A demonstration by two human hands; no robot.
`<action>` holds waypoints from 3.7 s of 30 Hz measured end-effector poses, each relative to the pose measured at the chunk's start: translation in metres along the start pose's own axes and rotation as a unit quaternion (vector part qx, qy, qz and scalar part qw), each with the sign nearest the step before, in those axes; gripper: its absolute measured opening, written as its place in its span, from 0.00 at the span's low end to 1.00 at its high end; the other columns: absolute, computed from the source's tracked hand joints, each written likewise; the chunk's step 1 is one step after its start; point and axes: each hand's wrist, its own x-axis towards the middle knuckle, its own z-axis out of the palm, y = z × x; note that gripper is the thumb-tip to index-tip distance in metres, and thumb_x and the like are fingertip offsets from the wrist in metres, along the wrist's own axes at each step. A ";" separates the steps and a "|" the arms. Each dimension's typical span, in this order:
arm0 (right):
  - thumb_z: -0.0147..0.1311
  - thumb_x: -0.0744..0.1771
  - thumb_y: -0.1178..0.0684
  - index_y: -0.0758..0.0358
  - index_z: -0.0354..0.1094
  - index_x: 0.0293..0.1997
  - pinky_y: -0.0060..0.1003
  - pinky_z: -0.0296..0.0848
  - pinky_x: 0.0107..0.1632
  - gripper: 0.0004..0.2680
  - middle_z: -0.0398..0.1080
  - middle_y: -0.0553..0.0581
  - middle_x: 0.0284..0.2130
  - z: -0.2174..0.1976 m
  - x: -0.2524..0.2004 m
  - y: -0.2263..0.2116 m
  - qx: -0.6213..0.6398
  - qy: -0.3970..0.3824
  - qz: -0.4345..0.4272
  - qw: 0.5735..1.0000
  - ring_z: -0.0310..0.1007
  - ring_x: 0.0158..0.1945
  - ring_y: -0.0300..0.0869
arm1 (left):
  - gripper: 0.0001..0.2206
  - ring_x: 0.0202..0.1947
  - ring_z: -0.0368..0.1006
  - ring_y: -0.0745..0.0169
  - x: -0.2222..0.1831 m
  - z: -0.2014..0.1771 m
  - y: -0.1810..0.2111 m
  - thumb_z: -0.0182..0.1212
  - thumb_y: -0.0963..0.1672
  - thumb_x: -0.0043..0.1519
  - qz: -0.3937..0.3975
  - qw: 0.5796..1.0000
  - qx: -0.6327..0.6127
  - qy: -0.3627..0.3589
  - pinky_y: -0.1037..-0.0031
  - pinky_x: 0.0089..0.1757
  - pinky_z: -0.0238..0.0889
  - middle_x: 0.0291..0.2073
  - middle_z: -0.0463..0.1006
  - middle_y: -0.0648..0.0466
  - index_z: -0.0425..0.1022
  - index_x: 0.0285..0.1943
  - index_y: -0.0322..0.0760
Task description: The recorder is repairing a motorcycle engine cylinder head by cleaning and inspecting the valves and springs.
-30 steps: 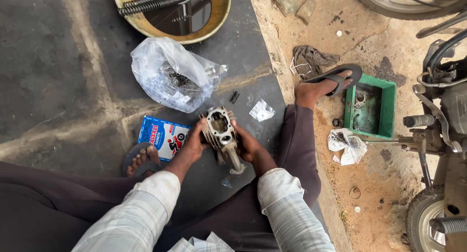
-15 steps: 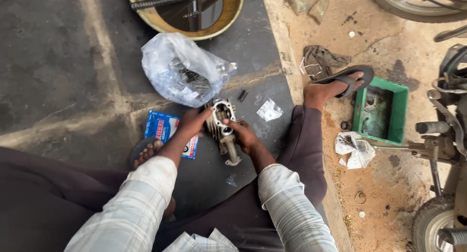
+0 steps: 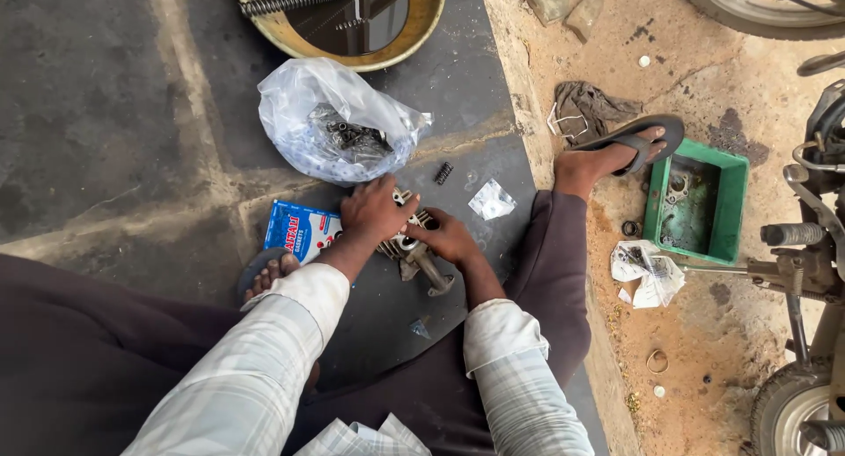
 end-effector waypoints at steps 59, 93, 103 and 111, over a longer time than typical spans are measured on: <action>0.69 0.59 0.60 0.61 0.76 0.51 0.35 0.78 0.41 0.17 0.76 0.53 0.35 0.023 -0.087 -0.007 -0.047 0.092 -0.234 0.967 0.77 0.36 0.36 | 0.24 0.59 0.70 0.44 0.000 0.015 -0.028 0.56 0.60 0.62 0.073 0.987 -0.108 0.089 0.52 0.55 0.64 0.53 0.78 0.49 0.73 0.56 0.45; 0.64 0.64 0.52 0.55 0.81 0.42 0.42 0.78 0.38 0.06 0.80 0.53 0.37 0.025 -0.084 -0.019 -0.229 0.208 -0.282 0.908 0.81 0.34 0.48 | 0.26 0.61 0.68 0.48 0.000 0.000 -0.013 0.54 0.61 0.63 0.025 0.998 -0.057 0.023 0.54 0.58 0.62 0.55 0.77 0.50 0.72 0.59 0.46; 0.63 0.65 0.51 0.56 0.80 0.43 0.45 0.77 0.38 0.06 0.79 0.55 0.35 0.034 -0.078 -0.014 -0.266 0.245 -0.254 0.897 0.80 0.33 0.51 | 0.25 0.61 0.68 0.48 0.002 0.002 -0.013 0.54 0.60 0.63 0.022 0.998 -0.051 0.022 0.53 0.57 0.63 0.55 0.77 0.50 0.73 0.58 0.46; 0.66 0.64 0.48 0.61 0.77 0.43 0.41 0.79 0.36 0.10 0.80 0.57 0.36 0.033 -0.076 -0.023 -0.180 0.247 -0.255 0.917 0.82 0.33 0.47 | 0.26 0.62 0.68 0.50 0.002 -0.002 -0.011 0.53 0.61 0.63 0.016 0.999 -0.043 0.004 0.54 0.58 0.62 0.56 0.75 0.49 0.72 0.59 0.46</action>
